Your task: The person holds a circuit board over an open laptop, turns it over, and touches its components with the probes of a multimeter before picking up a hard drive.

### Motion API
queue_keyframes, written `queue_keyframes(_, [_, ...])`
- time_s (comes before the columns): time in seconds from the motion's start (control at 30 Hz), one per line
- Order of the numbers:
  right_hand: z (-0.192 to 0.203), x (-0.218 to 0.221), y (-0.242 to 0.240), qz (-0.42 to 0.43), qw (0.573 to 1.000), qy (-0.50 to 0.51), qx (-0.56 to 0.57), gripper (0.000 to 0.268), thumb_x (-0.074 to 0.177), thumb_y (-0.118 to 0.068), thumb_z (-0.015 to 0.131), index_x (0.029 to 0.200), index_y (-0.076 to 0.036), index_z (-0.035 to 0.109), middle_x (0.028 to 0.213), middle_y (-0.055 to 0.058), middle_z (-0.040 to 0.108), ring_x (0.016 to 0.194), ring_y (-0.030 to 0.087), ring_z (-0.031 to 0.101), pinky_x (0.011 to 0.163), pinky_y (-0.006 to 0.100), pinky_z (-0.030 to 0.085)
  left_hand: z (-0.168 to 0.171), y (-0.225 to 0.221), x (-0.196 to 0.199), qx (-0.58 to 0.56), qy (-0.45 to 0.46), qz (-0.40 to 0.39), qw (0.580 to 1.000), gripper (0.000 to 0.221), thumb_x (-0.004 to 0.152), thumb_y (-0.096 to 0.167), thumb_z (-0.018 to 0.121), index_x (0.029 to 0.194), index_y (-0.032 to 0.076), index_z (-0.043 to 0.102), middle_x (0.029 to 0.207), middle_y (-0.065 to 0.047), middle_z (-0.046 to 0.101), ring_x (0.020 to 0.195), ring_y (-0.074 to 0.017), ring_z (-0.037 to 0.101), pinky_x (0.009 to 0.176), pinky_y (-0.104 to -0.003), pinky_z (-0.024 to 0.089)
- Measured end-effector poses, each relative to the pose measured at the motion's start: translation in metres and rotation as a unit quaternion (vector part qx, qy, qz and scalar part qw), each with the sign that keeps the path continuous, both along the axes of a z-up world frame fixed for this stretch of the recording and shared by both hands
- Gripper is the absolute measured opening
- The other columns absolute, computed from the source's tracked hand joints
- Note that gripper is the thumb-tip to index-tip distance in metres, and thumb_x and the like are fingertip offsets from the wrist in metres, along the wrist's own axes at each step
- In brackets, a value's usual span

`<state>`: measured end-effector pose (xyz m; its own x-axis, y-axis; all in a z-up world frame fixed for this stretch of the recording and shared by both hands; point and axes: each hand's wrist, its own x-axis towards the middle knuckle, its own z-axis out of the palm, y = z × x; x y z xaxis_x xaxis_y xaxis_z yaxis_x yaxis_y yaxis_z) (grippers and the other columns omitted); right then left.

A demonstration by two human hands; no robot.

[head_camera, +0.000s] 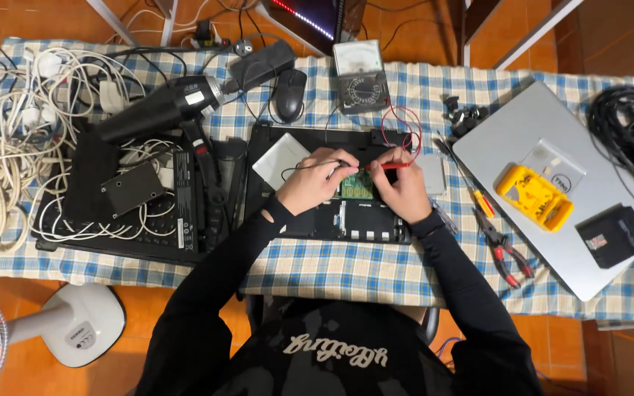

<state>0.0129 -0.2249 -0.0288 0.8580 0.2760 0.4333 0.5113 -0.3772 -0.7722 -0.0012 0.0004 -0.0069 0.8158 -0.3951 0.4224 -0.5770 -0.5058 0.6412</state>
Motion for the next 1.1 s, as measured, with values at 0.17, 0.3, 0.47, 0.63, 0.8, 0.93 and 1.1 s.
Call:
queue_keyframes(0.17, [-0.002,-0.001,-0.003,0.000,1.000,-0.013,-0.026,0.013,0.102,-0.011,0.068,0.097,-0.001,0.062,0.092,0.010,0.067,0.085,0.026,0.067,0.078,0.036,0.052,-0.002,0.003,0.000,-0.002,-0.007,-0.012,1.000,0.012,0.103,0.016,0.064,0.108,0.007,0.071,0.111,0.000,0.071,0.108,-0.0254,0.067,0.092,-0.037,0.055])
queue_keyframes(0.3, [-0.004,0.000,-0.005,-0.002,0.999,0.021,-0.029,0.016,0.102,-0.012,0.068,0.097,0.000,0.060,0.091,0.009,0.067,0.084,0.025,0.066,0.075,0.036,0.052,0.001,0.000,-0.001,-0.022,0.018,0.003,1.000,0.012,0.103,0.017,0.065,0.108,0.008,0.070,0.108,0.000,0.072,0.107,-0.0251,0.069,0.090,-0.036,0.056])
queue_keyframes(0.47, [-0.004,0.000,-0.004,0.010,1.000,-0.007,-0.012,0.016,0.100,-0.011,0.071,0.095,0.000,0.060,0.091,0.011,0.066,0.084,0.028,0.066,0.077,0.038,0.051,0.006,-0.001,-0.003,-0.023,0.041,0.015,0.999,0.012,0.102,0.018,0.068,0.109,0.009,0.069,0.106,-0.002,0.074,0.105,-0.0260,0.069,0.086,-0.036,0.057])
queue_keyframes(0.63, [-0.007,0.000,-0.001,0.005,0.999,-0.038,-0.012,0.014,0.099,-0.010,0.071,0.095,-0.001,0.061,0.093,0.013,0.068,0.087,0.031,0.066,0.080,0.040,0.051,0.004,-0.002,-0.004,-0.025,0.029,0.022,0.999,0.010,0.101,0.017,0.069,0.107,0.010,0.069,0.107,-0.002,0.075,0.106,-0.0251,0.070,0.089,-0.035,0.058])
queue_keyframes(0.8, [-0.009,-0.001,-0.006,0.005,1.000,-0.020,-0.011,0.014,0.101,-0.013,0.070,0.098,-0.002,0.062,0.097,0.014,0.067,0.092,0.032,0.066,0.083,0.041,0.052,0.003,-0.004,-0.001,-0.032,-0.015,0.007,0.999,0.010,0.101,0.018,0.069,0.109,0.010,0.068,0.109,-0.001,0.074,0.107,-0.0239,0.071,0.092,-0.035,0.058])
queue_keyframes(0.93, [-0.006,0.000,-0.001,-0.002,0.999,0.023,-0.024,0.017,0.103,-0.015,0.070,0.098,-0.001,0.062,0.093,0.013,0.067,0.087,0.032,0.066,0.079,0.041,0.051,0.009,0.003,-0.007,-0.020,0.002,0.015,1.000,0.009,0.103,0.016,0.067,0.109,0.011,0.069,0.110,-0.001,0.074,0.108,-0.0256,0.070,0.092,-0.036,0.058])
queue_keyframes(1.1, [-0.009,0.000,-0.005,-0.011,1.000,-0.012,-0.024,0.017,0.100,-0.015,0.071,0.098,-0.001,0.063,0.092,0.015,0.066,0.087,0.033,0.067,0.078,0.041,0.052,0.009,-0.005,-0.006,-0.013,0.020,0.025,0.999,0.010,0.100,0.017,0.068,0.107,0.010,0.068,0.106,-0.003,0.073,0.105,-0.0278,0.069,0.088,-0.037,0.057])
